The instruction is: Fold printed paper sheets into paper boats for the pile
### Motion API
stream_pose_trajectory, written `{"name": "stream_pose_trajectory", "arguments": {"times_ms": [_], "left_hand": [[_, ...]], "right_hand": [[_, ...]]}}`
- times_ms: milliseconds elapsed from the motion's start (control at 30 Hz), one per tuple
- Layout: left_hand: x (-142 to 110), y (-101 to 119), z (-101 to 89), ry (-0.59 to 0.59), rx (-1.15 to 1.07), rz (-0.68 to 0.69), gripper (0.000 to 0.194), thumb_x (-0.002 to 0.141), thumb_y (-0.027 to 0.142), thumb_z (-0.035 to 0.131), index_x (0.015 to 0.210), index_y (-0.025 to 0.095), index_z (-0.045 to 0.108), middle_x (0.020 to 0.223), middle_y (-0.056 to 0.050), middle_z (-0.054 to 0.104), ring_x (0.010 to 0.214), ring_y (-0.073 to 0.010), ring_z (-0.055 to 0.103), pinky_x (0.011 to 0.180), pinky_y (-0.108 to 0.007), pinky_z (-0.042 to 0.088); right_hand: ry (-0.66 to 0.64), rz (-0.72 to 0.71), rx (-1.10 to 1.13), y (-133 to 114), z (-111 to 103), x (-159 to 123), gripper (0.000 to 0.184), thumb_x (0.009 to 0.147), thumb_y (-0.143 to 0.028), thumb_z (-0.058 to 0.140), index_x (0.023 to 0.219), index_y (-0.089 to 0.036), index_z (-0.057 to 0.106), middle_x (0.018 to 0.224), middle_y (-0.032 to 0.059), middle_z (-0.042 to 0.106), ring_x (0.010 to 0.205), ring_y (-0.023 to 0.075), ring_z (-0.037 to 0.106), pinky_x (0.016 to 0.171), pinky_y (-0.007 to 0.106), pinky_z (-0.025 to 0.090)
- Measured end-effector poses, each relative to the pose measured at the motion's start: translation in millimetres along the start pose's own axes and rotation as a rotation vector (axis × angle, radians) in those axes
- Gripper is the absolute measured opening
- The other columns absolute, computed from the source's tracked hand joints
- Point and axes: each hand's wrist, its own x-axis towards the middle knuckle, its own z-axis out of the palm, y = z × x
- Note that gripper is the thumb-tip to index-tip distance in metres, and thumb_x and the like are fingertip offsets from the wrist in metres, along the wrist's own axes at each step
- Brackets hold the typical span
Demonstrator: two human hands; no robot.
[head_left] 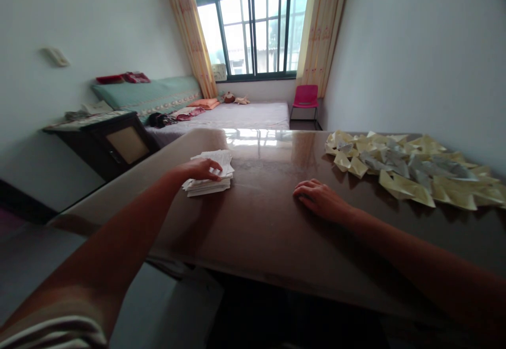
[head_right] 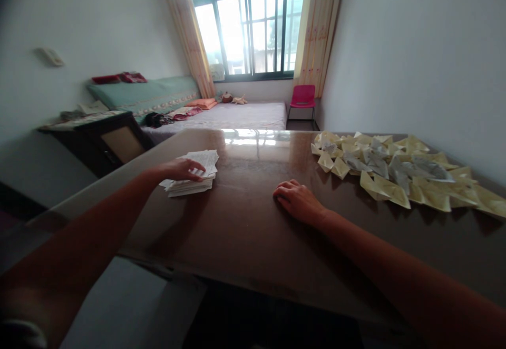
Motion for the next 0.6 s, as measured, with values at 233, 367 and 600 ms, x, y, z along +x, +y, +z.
{"name": "stream_pose_trajectory", "arguments": {"times_ms": [233,367,600], "left_hand": [[2,9,-3.9,-0.003,0.058,0.001,0.060,0.075,0.061,0.051,0.118,0.022,0.065,0.115,-0.005,0.068,0.097,-0.0221,0.062,0.079,-0.024,0.043],[3,16,-3.8,0.005,0.103,-0.003,0.054,0.071,0.056,0.057,0.111,0.021,0.068,0.109,-0.007,0.070,0.092,-0.0228,0.062,0.076,-0.026,0.042],[4,22,-0.1,0.071,0.095,0.020,0.029,0.068,0.042,0.058,0.085,0.024,0.073,0.089,-0.003,0.072,0.084,-0.0212,0.061,0.073,-0.026,0.040]], "right_hand": [[0.004,0.006,0.002,1,1,0,0.022,0.090,-0.023,0.049,0.104,-0.023,0.066,0.111,0.0053,0.065,0.103,0.0216,0.055,0.093,0.036,0.044],[-0.009,0.009,-0.002,0,0,0,0.022,0.090,-0.024,0.049,0.104,-0.023,0.066,0.110,0.0052,0.066,0.103,0.0213,0.055,0.092,0.035,0.044],[0.003,0.003,0.008,1,0,1,0.021,0.090,-0.023,0.049,0.102,-0.023,0.066,0.109,0.0057,0.066,0.101,0.0207,0.056,0.092,0.035,0.044]]}}
